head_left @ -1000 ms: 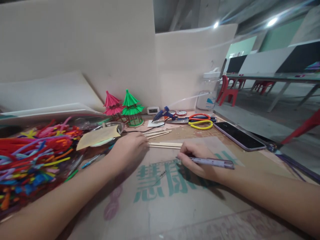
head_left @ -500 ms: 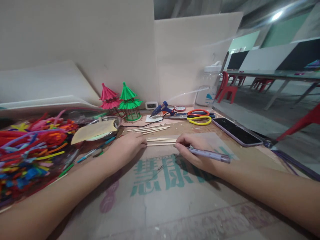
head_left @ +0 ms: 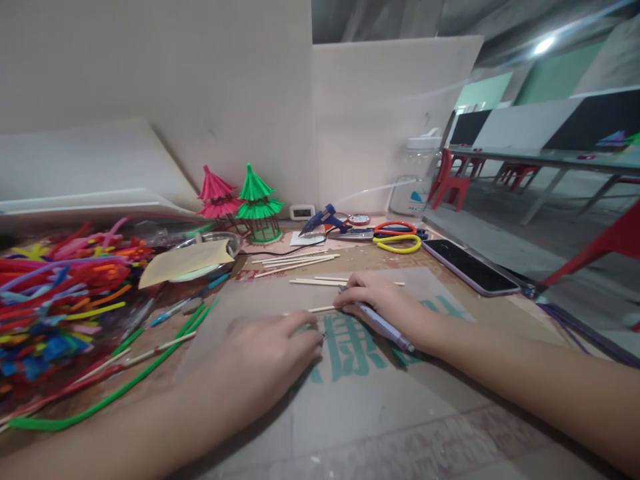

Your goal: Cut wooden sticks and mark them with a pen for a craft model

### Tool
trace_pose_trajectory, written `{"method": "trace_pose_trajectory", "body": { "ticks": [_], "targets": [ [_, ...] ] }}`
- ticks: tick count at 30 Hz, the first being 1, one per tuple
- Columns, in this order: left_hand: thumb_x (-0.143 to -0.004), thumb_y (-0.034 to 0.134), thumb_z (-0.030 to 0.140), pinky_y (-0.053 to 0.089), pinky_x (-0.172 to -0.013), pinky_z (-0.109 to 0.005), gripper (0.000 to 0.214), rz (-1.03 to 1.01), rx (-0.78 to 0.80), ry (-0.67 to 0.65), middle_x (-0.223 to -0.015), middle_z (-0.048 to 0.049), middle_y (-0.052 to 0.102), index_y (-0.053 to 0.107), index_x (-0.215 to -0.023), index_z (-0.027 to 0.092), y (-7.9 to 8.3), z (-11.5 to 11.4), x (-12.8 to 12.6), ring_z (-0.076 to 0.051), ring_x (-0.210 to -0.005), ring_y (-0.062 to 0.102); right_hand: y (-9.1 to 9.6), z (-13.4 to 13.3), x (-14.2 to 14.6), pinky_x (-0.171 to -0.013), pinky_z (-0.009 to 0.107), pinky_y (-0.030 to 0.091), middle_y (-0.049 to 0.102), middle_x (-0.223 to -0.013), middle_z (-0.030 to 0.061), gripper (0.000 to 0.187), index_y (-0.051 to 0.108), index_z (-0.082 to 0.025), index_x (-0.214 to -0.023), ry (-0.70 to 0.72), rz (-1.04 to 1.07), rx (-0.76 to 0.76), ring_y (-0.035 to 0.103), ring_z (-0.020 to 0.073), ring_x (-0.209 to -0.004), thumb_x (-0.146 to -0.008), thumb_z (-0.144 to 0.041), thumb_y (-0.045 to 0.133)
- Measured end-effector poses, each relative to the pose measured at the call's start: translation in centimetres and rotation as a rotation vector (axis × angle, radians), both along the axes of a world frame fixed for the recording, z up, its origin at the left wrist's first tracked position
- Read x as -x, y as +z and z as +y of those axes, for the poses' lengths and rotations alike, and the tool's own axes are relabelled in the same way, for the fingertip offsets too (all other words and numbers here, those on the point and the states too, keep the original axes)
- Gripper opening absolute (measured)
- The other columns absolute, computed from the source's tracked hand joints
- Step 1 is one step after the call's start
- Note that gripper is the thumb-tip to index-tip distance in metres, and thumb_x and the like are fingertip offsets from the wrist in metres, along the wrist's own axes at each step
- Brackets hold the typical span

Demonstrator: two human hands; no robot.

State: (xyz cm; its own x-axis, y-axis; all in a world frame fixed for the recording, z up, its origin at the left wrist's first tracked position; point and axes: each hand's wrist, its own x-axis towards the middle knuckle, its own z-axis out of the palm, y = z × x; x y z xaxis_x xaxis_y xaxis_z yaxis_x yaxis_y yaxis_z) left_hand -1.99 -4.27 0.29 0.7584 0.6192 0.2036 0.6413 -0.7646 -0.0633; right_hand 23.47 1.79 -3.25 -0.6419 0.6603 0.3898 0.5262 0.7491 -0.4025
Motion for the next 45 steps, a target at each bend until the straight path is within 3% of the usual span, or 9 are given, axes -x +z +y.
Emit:
{"method": "trace_pose_trajectory", "body": {
  "ticks": [4, 9, 12, 15, 20, 26, 30, 36, 45],
  "targets": [
    [-0.093, 0.048, 0.008, 0.059, -0.068, -0.037, 0.046, 0.248, -0.001, 0.060, -0.144, -0.0123, 0.059, 0.055, -0.137, 0.020, -0.3, -1.5, -0.8, -0.022, -0.080, 0.074, -0.5, 0.4, -0.6, -0.084, 0.031, 0.048, 0.063, -0.098, 0.0038, 0.022, 0.074, -0.025, -0.107, 0.024, -0.031, 0.023, 0.062, 0.0205, -0.095, -0.094, -0.015, 0.061],
    [-0.085, 0.047, 0.000, 0.062, -0.063, -0.043, 0.058, 0.329, 0.025, 0.190, -0.141, -0.0073, 0.063, 0.056, -0.135, 0.026, -0.1, -2.1, -1.6, -0.025, -0.071, 0.075, -0.6, 0.2, -0.8, -0.078, 0.029, 0.048, 0.063, -0.093, 0.0040, 0.022, 0.074, -0.023, -0.097, -0.029, -0.033, -0.055, 0.062, 0.0190, -0.087, -0.093, -0.013, 0.056],
    [-0.081, 0.046, -0.002, 0.061, -0.057, -0.042, 0.063, 0.373, -0.003, 0.195, -0.141, -0.0121, 0.063, 0.055, -0.138, 0.021, -0.2, -2.4, -2.1, -0.025, -0.064, 0.074, -0.2, -0.2, -0.5, -0.072, 0.029, 0.049, 0.063, -0.088, 0.0058, 0.021, 0.073, -0.019, -0.090, -0.053, -0.053, -0.092, 0.061, 0.0185, -0.080, -0.091, -0.013, 0.053],
    [-0.079, 0.047, -0.002, 0.058, -0.048, -0.038, 0.060, 0.373, -0.055, 0.140, -0.137, -0.0183, 0.064, 0.058, -0.136, 0.015, -0.4, -2.7, -2.5, -0.024, -0.059, 0.072, -0.3, -0.4, -0.1, -0.074, 0.030, 0.050, 0.064, -0.090, 0.0071, 0.023, 0.075, -0.019, -0.098, -0.041, -0.037, -0.091, 0.062, 0.0191, -0.082, -0.096, -0.020, 0.052],
    [-0.081, 0.047, -0.003, 0.055, -0.045, -0.034, 0.052, 0.320, -0.082, 0.114, -0.130, -0.0182, 0.069, 0.063, -0.127, 0.014, -0.3, -2.7, -2.5, -0.022, -0.057, 0.071, -1.0, -0.1, 0.0, -0.076, 0.030, 0.050, 0.063, -0.092, 0.0043, 0.026, 0.076, -0.027, -0.104, -0.001, -0.019, -0.072, 0.062, 0.0179, -0.084, -0.101, -0.026, 0.051],
    [-0.082, 0.048, -0.003, 0.057, -0.054, -0.032, 0.048, 0.281, -0.061, 0.123, -0.133, -0.0194, 0.067, 0.064, -0.124, 0.013, -0.4, -2.5, -2.7, -0.021, -0.066, 0.073, 0.0, -0.3, -0.3, -0.070, 0.029, 0.050, 0.064, -0.087, 0.0060, 0.022, 0.072, -0.019, -0.092, -0.017, -0.056, -0.119, 0.062, 0.0182, -0.079, -0.094, -0.013, 0.050],
    [-0.085, 0.052, 0.001, 0.056, -0.063, -0.032, 0.047, 0.262, -0.045, 0.169, -0.130, -0.0216, 0.067, 0.061, -0.130, 0.012, -0.7, -2.7, -3.1, -0.019, -0.069, 0.071, -0.1, -0.4, -0.3, -0.073, 0.030, 0.050, 0.064, -0.090, 0.0075, 0.021, 0.072, -0.018, -0.097, 0.004, -0.051, -0.119, 0.062, 0.0185, -0.082, -0.097, -0.018, 0.051],
    [-0.088, 0.047, 0.004, 0.057, -0.060, -0.034, 0.045, 0.254, 0.044, 0.148, -0.136, -0.0266, 0.060, 0.058, -0.132, 0.009, -0.4, -2.7, -3.3, -0.021, -0.070, 0.072, -0.8, 0.2, -0.5, -0.078, 0.031, 0.050, 0.066, -0.094, 0.0051, 0.025, 0.076, -0.026, -0.106, 0.047, -0.009, -0.028, 0.062, 0.0189, -0.086, -0.100, -0.028, 0.053],
    [-0.085, 0.047, 0.002, 0.060, -0.056, -0.037, 0.049, 0.313, 0.041, 0.140, -0.144, -0.0277, 0.054, 0.057, -0.132, 0.011, -0.1, -3.2, -2.8, -0.028, -0.082, 0.076, -0.1, -0.5, -0.3, -0.075, 0.029, 0.050, 0.067, -0.091, 0.0057, 0.026, 0.075, -0.022, -0.098, 0.045, -0.017, -0.007, 0.065, 0.0180, -0.084, -0.100, -0.024, 0.049]
  ]
}}
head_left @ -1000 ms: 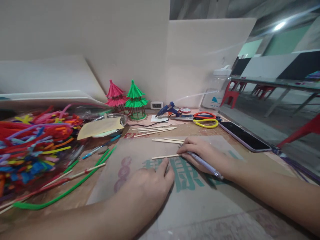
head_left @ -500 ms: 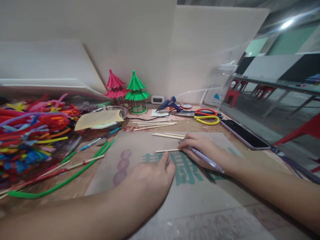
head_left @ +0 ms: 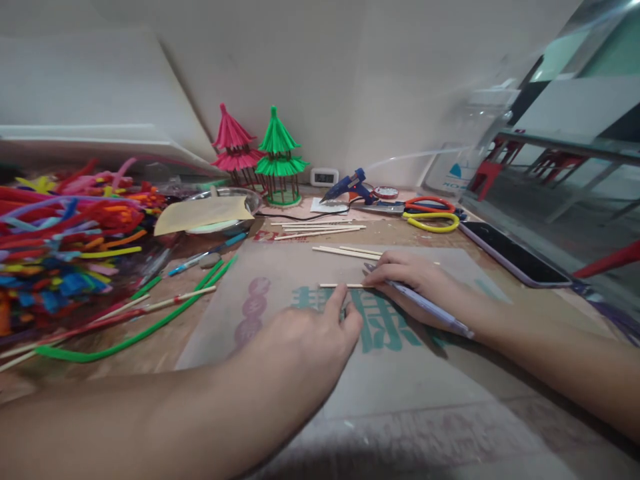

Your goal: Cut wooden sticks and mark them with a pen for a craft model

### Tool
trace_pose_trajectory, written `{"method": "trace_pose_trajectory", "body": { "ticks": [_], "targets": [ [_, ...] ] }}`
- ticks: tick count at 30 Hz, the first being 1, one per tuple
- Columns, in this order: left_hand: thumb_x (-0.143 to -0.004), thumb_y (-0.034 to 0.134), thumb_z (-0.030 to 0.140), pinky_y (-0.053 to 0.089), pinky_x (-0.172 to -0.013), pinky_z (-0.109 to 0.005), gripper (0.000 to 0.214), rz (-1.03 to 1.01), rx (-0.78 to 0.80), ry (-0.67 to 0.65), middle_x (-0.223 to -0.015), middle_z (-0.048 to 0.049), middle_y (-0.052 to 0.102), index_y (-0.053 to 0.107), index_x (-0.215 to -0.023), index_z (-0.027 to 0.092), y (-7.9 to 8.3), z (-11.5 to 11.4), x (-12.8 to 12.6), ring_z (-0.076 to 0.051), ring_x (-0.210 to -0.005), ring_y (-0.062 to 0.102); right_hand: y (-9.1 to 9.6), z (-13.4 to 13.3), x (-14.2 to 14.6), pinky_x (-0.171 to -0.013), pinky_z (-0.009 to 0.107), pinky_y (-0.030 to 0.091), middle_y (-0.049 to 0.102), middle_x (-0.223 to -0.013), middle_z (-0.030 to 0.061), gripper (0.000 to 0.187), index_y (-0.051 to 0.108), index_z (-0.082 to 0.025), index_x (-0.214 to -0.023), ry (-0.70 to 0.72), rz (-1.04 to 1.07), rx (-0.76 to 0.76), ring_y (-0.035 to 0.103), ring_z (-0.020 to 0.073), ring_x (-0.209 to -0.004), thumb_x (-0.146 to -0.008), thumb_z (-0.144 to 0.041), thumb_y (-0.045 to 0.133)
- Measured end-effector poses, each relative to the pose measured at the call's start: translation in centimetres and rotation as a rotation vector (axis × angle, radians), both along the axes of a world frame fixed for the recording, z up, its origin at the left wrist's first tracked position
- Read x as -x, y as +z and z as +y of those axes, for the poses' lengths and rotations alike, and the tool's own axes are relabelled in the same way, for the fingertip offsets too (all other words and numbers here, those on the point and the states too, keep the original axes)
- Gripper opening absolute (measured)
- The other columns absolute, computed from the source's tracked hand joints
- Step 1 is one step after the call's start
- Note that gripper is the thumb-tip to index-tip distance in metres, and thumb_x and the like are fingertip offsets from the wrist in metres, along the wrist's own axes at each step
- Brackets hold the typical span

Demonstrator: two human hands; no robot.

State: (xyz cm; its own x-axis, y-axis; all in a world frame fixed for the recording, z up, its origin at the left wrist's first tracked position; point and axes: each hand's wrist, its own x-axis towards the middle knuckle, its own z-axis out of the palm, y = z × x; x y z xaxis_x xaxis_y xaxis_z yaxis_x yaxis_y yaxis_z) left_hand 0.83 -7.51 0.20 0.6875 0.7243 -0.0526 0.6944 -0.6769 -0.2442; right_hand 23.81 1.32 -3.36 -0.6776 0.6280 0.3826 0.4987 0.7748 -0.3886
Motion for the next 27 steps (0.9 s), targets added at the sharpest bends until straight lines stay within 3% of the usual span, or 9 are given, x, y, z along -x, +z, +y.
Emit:
{"method": "trace_pose_trajectory", "body": {
  "ticks": [8, 11, 15, 22, 27],
  "targets": [
    [-0.080, 0.047, -0.001, 0.060, -0.052, -0.039, 0.049, 0.020, -0.010, 0.004, -0.149, -0.0285, 0.049, 0.058, -0.126, 0.014, -0.28, 0.15, 0.05, -0.029, -0.074, 0.076, -0.72, 0.76, -0.53, -0.078, 0.030, 0.049, 0.066, -0.093, 0.0045, 0.023, 0.076, -0.026, -0.106, 0.024, -0.001, 0.001, 0.063, 0.0189, -0.086, -0.099, -0.028, 0.054],
    [-0.081, 0.047, -0.002, 0.061, -0.056, -0.039, 0.048, 0.056, 0.029, 0.019, -0.149, -0.0296, 0.048, 0.059, -0.125, 0.012, 0.05, 0.22, -0.18, -0.028, -0.074, 0.076, -0.83, 0.90, -0.46, -0.078, 0.031, 0.049, 0.066, -0.092, 0.0039, 0.025, 0.078, -0.030, -0.108, 0.018, 0.006, 0.025, 0.063, 0.0189, -0.085, -0.099, -0.028, 0.054],
    [-0.081, 0.048, -0.002, 0.058, -0.050, -0.037, 0.051, 0.106, 0.093, 0.077, -0.152, -0.0315, 0.042, 0.057, -0.129, 0.011, 0.36, 0.17, -0.51, -0.026, -0.065, 0.074, -0.78, 0.85, -0.43, -0.077, 0.030, 0.048, 0.065, -0.092, 0.0034, 0.026, 0.078, -0.030, -0.109, 0.024, 0.013, 0.043, 0.062, 0.0181, -0.084, -0.099, -0.026, 0.053],
    [-0.080, 0.051, 0.001, 0.056, -0.050, -0.032, 0.054, 0.116, 0.034, 0.055, -0.154, -0.0276, 0.043, 0.056, -0.132, 0.014, -0.35, 0.12, -0.41, -0.023, -0.068, 0.074, -0.79, 0.84, -0.49, -0.076, 0.029, 0.048, 0.066, -0.090, 0.0028, 0.024, 0.078, -0.031, -0.107, 0.016, 0.013, 0.030, 0.063, 0.0180, -0.083, -0.098, -0.026, 0.056],
    [-0.082, 0.050, 0.002, 0.055, -0.048, -0.034, 0.055, 0.077, 0.028, 0.029, -0.152, -0.0312, 0.044, 0.052, -0.136, 0.011, -0.30, 0.05, -0.48, -0.025, -0.067, 0.074, -0.83, 0.87, -0.45, -0.076, 0.030, 0.048, 0.065, -0.090, 0.0032, 0.025, 0.078, -0.030, -0.108, 0.030, 0.014, 0.041, 0.063, 0.0184, -0.084, -0.098, -0.024, 0.056]
  ]
}}
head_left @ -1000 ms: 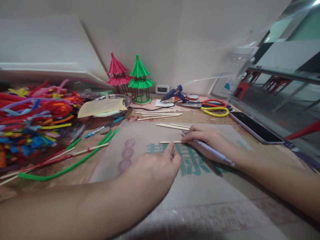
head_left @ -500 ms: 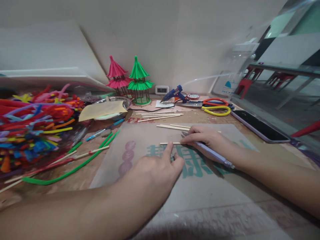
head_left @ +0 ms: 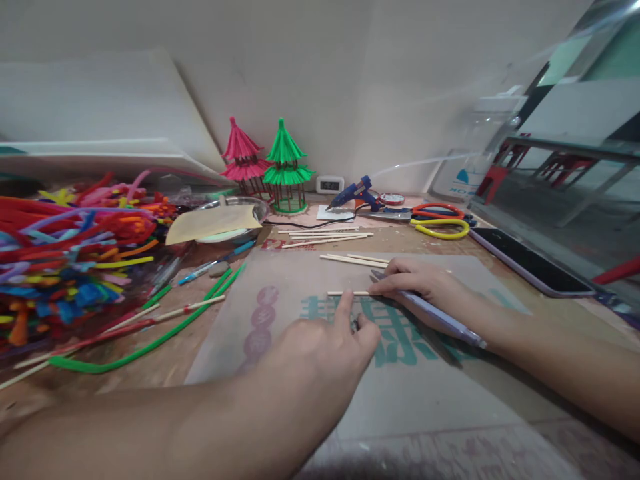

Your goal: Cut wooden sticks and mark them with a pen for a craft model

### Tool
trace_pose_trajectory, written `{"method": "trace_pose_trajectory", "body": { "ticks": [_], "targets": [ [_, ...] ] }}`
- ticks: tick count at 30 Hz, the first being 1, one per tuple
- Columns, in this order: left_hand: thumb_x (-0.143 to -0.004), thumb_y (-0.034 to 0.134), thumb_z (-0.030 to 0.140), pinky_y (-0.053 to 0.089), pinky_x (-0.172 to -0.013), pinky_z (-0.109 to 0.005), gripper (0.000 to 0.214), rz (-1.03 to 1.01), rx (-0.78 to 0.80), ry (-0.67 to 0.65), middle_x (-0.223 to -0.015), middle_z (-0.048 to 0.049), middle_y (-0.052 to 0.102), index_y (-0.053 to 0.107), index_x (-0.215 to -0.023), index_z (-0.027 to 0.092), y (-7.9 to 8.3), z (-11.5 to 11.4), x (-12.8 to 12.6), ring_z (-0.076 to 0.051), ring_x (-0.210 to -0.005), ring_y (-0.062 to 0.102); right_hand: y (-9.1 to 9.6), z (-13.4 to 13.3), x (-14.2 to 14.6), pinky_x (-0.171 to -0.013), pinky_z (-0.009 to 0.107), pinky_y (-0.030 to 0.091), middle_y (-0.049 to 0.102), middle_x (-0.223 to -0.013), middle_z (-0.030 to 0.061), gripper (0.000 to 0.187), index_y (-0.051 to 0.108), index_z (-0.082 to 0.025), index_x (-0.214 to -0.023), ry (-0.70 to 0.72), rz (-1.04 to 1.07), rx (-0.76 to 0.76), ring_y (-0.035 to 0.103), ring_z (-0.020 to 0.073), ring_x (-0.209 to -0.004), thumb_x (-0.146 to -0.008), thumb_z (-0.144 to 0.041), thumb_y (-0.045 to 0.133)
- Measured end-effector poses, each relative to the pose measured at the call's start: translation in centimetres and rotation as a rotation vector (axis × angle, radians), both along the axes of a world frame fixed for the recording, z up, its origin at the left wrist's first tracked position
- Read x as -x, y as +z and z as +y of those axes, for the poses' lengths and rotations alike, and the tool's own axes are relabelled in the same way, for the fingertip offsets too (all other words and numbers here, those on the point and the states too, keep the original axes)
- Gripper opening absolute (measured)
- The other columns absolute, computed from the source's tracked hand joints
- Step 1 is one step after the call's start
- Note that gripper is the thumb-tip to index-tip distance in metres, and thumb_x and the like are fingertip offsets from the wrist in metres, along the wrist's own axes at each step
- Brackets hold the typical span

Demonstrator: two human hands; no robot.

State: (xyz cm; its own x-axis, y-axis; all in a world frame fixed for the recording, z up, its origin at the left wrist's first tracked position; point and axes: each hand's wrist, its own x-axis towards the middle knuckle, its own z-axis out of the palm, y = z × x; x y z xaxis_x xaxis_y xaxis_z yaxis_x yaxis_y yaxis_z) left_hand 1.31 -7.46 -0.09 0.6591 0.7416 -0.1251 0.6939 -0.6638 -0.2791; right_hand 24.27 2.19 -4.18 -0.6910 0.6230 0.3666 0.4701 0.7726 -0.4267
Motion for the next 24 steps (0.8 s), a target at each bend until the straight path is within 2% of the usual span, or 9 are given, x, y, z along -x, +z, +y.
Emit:
{"method": "trace_pose_trajectory", "body": {
  "ticks": [4, 8, 12, 17, 20, 24],
  "targets": [
    [-0.082, 0.048, 0.000, 0.057, -0.051, -0.034, 0.054, -0.052, 0.012, 0.005, -0.151, -0.0298, 0.046, 0.055, -0.134, 0.013, 0.21, 0.02, -0.05, -0.026, -0.072, 0.075, -0.25, 0.13, -0.05, -0.076, 0.030, 0.050, 0.066, -0.090, 0.0035, 0.024, 0.078, -0.030, -0.108, -0.005, 0.014, 0.005, 0.063, 0.0186, -0.083, -0.097, -0.026, 0.057],
    [-0.081, 0.049, -0.001, 0.056, -0.051, -0.033, 0.050, -0.043, 0.026, 0.029, -0.151, -0.0297, 0.045, 0.057, -0.129, 0.013, -0.13, 0.04, 0.08, -0.024, -0.069, 0.074, -0.41, 0.17, -0.08, -0.075, 0.030, 0.050, 0.066, -0.091, 0.0037, 0.024, 0.078, -0.030, -0.108, -0.002, 0.011, -0.013, 0.063, 0.0182, -0.083, -0.097, -0.026, 0.057],
    [-0.082, 0.051, 0.000, 0.058, -0.059, -0.034, 0.046, -0.044, -0.008, 0.072, -0.148, -0.0251, 0.051, 0.059, -0.123, 0.017, -0.49, -0.04, 0.23, -0.021, -0.069, 0.073, -0.49, 0.13, -0.10, -0.075, 0.029, 0.048, 0.065, -0.091, 0.0032, 0.025, 0.077, -0.030, -0.108, -0.006, -0.003, -0.035, 0.063, 0.0179, -0.083, -0.098, -0.025, 0.055],
    [-0.085, 0.051, 0.003, 0.057, -0.060, -0.032, 0.049, -0.111, -0.018, 0.027, -0.148, -0.0248, 0.050, 0.054, -0.131, 0.017, -0.34, -0.08, 0.17, -0.023, -0.078, 0.074, -0.76, 0.25, -0.21, -0.075, 0.028, 0.047, 0.064, -0.092, 0.0025, 0.025, 0.077, -0.031, -0.110, 0.009, 0.001, -0.052, 0.062, 0.0175, -0.083, -0.098, -0.023, 0.056],
    [-0.086, 0.049, 0.004, 0.058, -0.064, -0.034, 0.050, -0.138, -0.005, 0.042, -0.148, -0.0249, 0.050, 0.052, -0.134, 0.017, -0.48, -0.07, 0.24, -0.022, -0.077, 0.073, -0.71, 0.25, -0.17, -0.075, 0.028, 0.047, 0.064, -0.092, 0.0023, 0.025, 0.076, -0.031, -0.110, 0.012, -0.007, -0.056, 0.062, 0.0175, -0.084, -0.098, -0.022, 0.056],
    [-0.088, 0.048, 0.005, 0.059, -0.068, -0.036, 0.052, -0.160, 0.003, 0.052, -0.151, -0.0250, 0.046, 0.049, -0.139, 0.017, -0.75, 0.00, 0.30, -0.025, -0.089, 0.073, -0.41, 0.15, -0.02, -0.074, 0.027, 0.046, 0.063, -0.092, 0.0022, 0.025, 0.076, -0.029, -0.109, 0.008, -0.014, -0.057, 0.062, 0.0168, -0.083, -0.098, -0.021, 0.056]
  ]
}}
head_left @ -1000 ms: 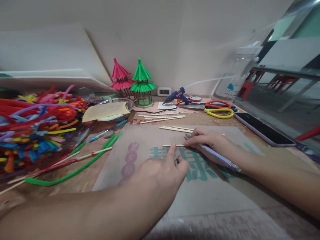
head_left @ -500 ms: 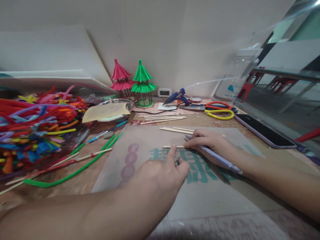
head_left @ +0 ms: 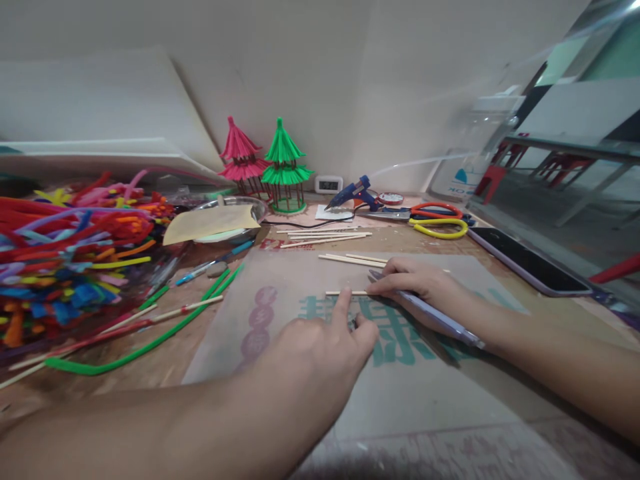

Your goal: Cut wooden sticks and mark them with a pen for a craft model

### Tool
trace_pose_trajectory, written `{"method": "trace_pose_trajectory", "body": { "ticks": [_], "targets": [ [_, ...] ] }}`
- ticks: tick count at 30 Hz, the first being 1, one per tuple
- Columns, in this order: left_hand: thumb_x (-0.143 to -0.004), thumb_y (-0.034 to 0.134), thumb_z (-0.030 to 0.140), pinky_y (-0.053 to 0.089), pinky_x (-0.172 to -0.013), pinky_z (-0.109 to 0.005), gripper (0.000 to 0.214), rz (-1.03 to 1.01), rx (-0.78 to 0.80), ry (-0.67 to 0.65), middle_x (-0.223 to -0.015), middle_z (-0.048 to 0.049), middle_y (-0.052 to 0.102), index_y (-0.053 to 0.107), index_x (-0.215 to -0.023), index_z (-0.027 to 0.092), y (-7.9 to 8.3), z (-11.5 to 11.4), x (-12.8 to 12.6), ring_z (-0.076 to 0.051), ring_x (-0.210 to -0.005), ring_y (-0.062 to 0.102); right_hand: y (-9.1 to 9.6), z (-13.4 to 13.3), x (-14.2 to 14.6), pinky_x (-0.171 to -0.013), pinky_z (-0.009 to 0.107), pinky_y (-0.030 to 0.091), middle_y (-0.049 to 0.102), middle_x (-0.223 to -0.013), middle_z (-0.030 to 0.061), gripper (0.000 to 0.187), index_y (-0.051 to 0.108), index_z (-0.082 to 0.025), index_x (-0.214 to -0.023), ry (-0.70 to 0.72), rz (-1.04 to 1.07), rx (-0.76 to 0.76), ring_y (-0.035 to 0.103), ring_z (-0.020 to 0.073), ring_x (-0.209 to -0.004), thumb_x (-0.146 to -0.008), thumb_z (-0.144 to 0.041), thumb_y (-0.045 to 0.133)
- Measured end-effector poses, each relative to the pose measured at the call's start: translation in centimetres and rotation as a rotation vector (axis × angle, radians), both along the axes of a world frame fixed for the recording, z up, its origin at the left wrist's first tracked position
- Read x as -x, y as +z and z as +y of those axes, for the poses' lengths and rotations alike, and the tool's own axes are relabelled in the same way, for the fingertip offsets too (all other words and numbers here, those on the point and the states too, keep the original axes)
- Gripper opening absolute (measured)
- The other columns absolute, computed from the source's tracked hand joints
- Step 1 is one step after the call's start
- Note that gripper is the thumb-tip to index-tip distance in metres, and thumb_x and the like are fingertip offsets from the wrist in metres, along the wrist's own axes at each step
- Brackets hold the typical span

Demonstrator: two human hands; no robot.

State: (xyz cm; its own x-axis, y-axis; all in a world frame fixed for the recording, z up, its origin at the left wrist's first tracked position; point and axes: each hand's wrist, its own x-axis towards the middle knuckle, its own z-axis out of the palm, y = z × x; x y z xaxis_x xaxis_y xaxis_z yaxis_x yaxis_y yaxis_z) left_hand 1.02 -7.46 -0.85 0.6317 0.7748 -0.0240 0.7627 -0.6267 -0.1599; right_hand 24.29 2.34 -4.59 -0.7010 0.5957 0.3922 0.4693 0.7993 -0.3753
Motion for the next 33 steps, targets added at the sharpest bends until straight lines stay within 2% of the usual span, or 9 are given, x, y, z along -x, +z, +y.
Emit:
{"method": "trace_pose_trajectory", "body": {
  "ticks": [4, 9, 19, 26, 33],
  "targets": [
    [-0.089, 0.051, 0.008, 0.056, -0.060, -0.029, 0.052, 0.011, 0.017, -0.009, -0.149, -0.0238, 0.048, 0.049, -0.139, 0.018, 0.2, 0.1, -0.2, -0.024, -0.089, 0.073, 0.0, 0.1, 0.0, -0.073, 0.027, 0.046, 0.063, -0.091, 0.0023, 0.025, 0.076, -0.029, -0.110, 0.013, -0.001, -0.009, 0.062, 0.0164, -0.082, -0.098, -0.021, 0.056],
    [-0.088, 0.052, 0.005, 0.058, -0.071, -0.030, 0.049, 0.027, 0.019, -0.001, -0.146, -0.0200, 0.050, 0.050, -0.135, 0.019, 0.7, 0.1, -0.3, -0.026, -0.105, 0.070, -0.2, 0.2, -0.1, -0.073, 0.027, 0.046, 0.063, -0.091, 0.0030, 0.024, 0.076, -0.028, -0.110, 0.022, 0.009, -0.005, 0.062, 0.0168, -0.082, -0.099, -0.022, 0.056],
    [-0.085, 0.050, 0.002, 0.058, -0.072, -0.031, 0.047, 0.080, 0.010, -0.013, -0.143, -0.0192, 0.055, 0.052, -0.129, 0.019, 1.0, 0.3, 0.1, -0.021, -0.089, 0.073, -0.1, 0.1, -0.3, -0.073, 0.026, 0.043, 0.061, -0.092, 0.0014, 0.024, 0.074, -0.029, -0.112, 0.039, 0.012, 0.003, 0.059, 0.0154, -0.083, -0.098, -0.020, 0.058],
    [-0.087, 0.051, 0.004, 0.058, -0.072, -0.033, 0.046, 0.063, 0.036, -0.029, -0.147, -0.0225, 0.051, 0.052, -0.131, 0.017, 1.4, 0.4, -0.2, -0.024, -0.093, 0.073, -0.2, 0.2, -0.2, -0.072, 0.026, 0.042, 0.061, -0.092, 0.0013, 0.023, 0.075, -0.030, -0.112, 0.036, 0.019, 0.017, 0.058, 0.0153, -0.082, -0.098, -0.021, 0.059],
    [-0.085, 0.052, 0.002, 0.055, -0.061, -0.027, 0.046, 0.109, 0.052, -0.010, -0.147, -0.0241, 0.051, 0.054, -0.128, 0.016, 1.7, 0.3, -0.4, -0.020, -0.081, 0.074, -0.3, 0.2, -0.2, -0.073, 0.026, 0.043, 0.063, -0.093, 0.0015, 0.023, 0.075, -0.031, -0.112, 0.028, 0.026, 0.030, 0.060, 0.0163, -0.085, -0.098, -0.022, 0.059]
  ]
}}
